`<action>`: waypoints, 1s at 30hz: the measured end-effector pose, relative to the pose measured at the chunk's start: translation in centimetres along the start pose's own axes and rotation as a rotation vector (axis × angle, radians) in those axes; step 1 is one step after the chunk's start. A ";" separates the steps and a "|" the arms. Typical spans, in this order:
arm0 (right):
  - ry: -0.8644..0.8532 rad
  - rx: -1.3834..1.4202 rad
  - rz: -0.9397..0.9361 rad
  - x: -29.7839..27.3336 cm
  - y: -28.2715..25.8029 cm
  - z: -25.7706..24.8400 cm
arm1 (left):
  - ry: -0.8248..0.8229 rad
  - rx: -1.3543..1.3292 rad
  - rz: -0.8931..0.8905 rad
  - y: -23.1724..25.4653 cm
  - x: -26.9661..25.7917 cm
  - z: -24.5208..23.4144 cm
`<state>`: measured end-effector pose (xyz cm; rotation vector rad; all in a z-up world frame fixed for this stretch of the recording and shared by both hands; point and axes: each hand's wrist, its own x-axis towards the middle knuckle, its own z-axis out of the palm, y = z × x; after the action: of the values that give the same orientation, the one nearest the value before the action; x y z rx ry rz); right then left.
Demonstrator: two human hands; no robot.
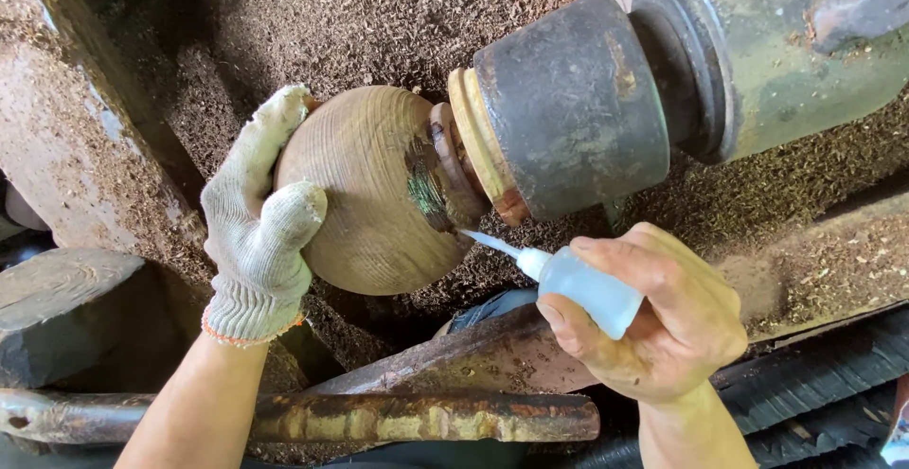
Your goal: The person applies liquid from a squeeze bottle onto a spinning wooden ball mounted on a lathe, rubs sawdust over the wet surface, then uses a chisel against the tool rest to shape the spinning workpiece into a vase-like form with a narrow neck.
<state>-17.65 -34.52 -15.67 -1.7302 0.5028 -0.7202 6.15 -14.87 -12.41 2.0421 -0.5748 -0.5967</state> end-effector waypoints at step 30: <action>0.182 0.382 0.290 -7.6 -7.5 12.8 | 0.065 0.367 0.405 8.6 -8.8 -2.3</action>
<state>-14.49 -18.47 -12.32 -1.2128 0.6774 -0.7145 -0.69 -12.28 -2.29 2.1819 -1.0887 -0.1914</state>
